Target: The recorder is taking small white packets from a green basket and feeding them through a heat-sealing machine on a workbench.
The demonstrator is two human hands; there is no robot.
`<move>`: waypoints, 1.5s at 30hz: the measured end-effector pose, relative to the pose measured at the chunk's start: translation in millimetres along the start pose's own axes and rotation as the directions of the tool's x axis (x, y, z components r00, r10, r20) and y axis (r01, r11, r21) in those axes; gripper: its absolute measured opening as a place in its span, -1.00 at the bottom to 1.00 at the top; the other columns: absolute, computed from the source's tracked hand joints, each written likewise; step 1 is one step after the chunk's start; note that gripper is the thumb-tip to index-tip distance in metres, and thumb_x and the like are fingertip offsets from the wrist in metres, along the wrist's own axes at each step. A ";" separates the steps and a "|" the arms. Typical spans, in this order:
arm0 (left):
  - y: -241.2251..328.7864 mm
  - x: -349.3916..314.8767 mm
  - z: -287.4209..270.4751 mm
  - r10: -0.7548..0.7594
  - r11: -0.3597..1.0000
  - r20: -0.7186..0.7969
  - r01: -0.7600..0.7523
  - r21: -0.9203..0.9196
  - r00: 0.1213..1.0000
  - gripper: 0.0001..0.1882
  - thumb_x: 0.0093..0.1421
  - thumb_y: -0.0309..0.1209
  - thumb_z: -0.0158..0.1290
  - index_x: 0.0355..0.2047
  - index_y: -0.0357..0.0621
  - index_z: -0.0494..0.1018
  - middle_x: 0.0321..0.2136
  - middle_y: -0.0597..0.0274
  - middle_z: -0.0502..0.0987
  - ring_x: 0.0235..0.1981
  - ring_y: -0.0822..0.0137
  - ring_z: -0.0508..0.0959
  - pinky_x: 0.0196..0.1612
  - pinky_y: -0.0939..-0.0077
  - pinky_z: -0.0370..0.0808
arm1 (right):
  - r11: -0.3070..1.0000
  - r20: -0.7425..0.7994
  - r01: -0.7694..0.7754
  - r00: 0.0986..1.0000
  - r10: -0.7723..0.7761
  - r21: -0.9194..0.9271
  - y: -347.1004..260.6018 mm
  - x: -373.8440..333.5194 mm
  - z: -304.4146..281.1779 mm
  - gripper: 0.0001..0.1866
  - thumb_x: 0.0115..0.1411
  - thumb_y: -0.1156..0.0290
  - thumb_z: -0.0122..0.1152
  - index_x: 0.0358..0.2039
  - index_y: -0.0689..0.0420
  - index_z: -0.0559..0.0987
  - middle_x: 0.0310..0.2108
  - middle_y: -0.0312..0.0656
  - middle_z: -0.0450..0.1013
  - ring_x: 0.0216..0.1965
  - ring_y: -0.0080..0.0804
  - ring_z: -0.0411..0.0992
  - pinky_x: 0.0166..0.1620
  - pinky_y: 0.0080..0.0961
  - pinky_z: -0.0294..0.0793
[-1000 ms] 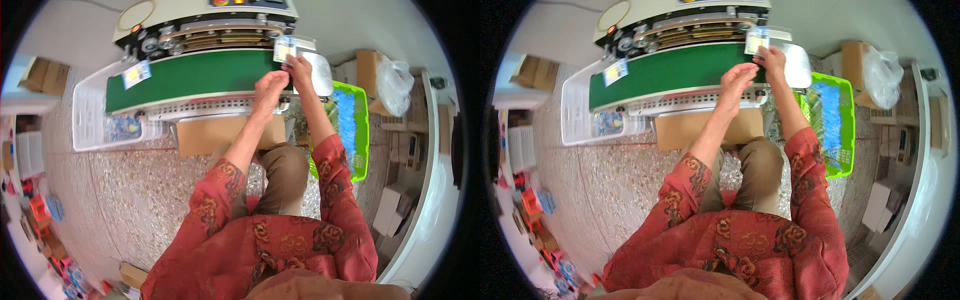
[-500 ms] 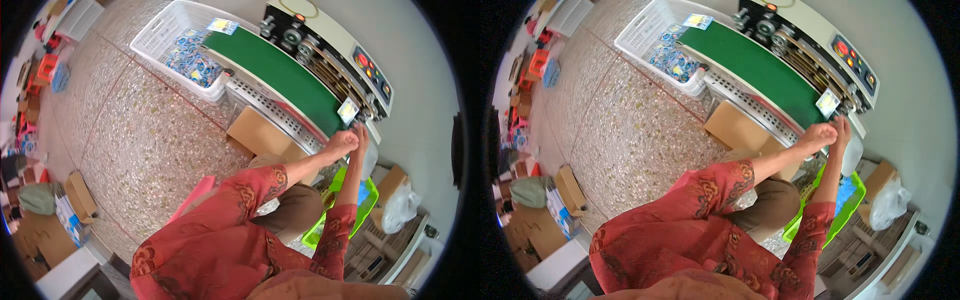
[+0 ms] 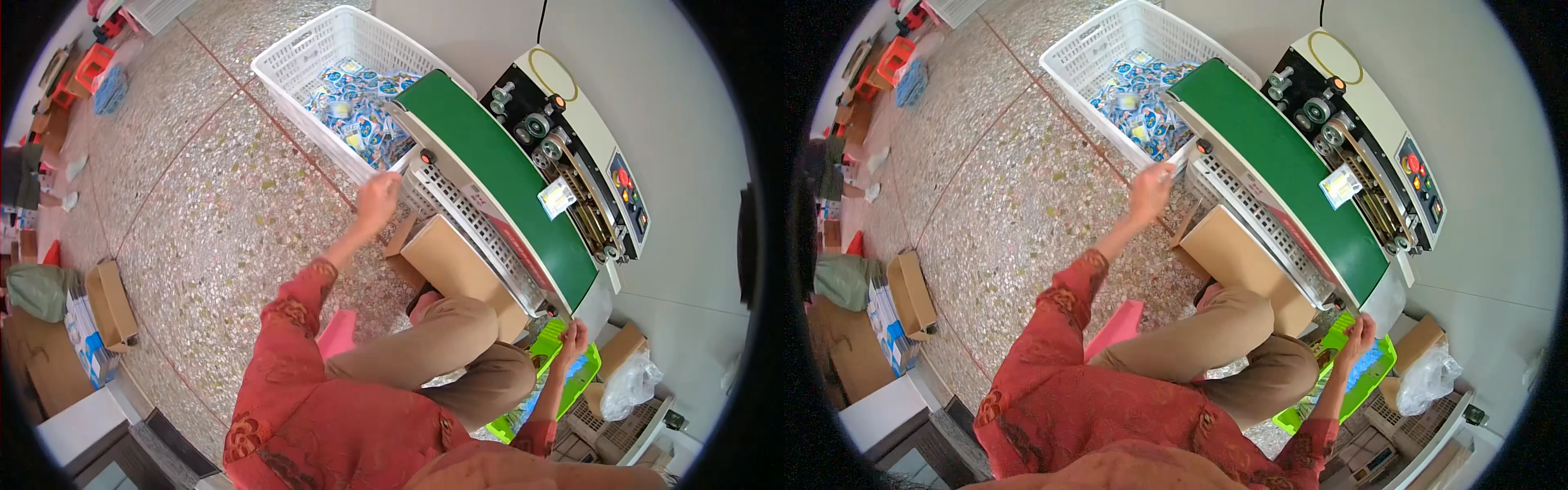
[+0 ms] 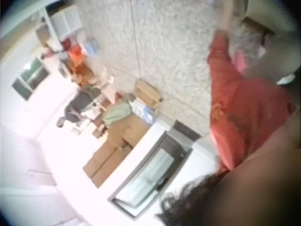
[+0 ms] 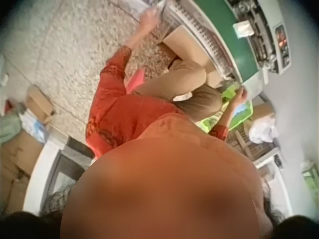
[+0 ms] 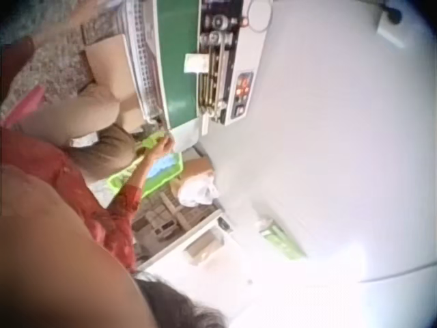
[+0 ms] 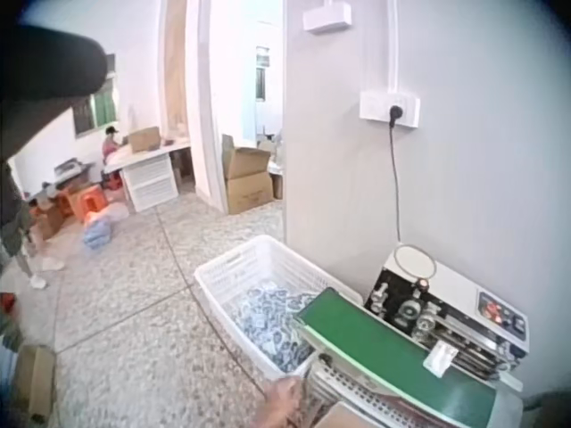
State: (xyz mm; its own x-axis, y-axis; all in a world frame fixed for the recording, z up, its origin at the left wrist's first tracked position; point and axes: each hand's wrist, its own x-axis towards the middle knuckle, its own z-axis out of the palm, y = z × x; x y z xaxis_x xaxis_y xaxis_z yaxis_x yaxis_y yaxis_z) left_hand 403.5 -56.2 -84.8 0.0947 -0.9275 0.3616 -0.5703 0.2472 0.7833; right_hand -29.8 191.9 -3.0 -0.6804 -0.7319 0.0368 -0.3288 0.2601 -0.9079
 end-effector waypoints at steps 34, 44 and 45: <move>-193.1 115.9 99.0 -0.050 0.564 0.475 -0.367 0.740 0.879 -0.40 -0.07 -0.07 0.06 0.00 0.09 0.24 -0.01 0.03 0.24 0.03 -0.14 0.18 -0.06 -0.28 0.08 | 0.825 -0.221 -0.444 0.895 0.388 -0.349 93.6 -120.0 -109.0 -0.89 0.04 0.46 0.05 -0.41 0.19 0.45 -0.58 -0.33 0.35 -0.68 -0.66 0.24 -0.61 -0.72 0.26; -80.3 86.4 20.6 -0.186 0.771 0.599 -0.262 0.581 0.779 -0.50 -0.07 -0.18 0.07 -0.10 -0.07 0.30 -0.06 0.03 0.30 -0.06 0.07 0.35 -0.06 -0.09 0.21 | 0.830 -0.076 -0.400 0.912 0.404 -0.389 104.6 -122.2 -115.0 -0.89 0.04 0.45 0.06 -0.39 0.18 0.46 -0.54 -0.28 0.40 -0.58 -0.61 0.34 -0.54 -0.61 0.41; -65.8 77.5 11.5 -0.176 0.843 0.621 -0.209 0.496 0.764 -0.53 -0.06 -0.20 0.06 -0.12 -0.08 0.32 -0.10 0.06 0.35 -0.06 0.12 0.36 -0.05 -0.04 0.21 | 0.834 -0.072 -0.392 0.915 0.397 -0.388 117.4 -128.5 -117.1 -0.89 0.04 0.45 0.06 -0.39 0.18 0.46 -0.54 -0.28 0.40 -0.58 -0.61 0.34 -0.54 -0.61 0.41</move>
State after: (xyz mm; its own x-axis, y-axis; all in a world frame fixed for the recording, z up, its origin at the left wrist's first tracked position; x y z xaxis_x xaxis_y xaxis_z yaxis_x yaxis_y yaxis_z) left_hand 439.0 -147.7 -114.2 -0.3341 -0.9261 -0.1756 -0.9052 0.2633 0.3336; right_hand -57.6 390.2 -65.4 -0.8001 -0.5214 -0.2967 -0.2616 0.7483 -0.6096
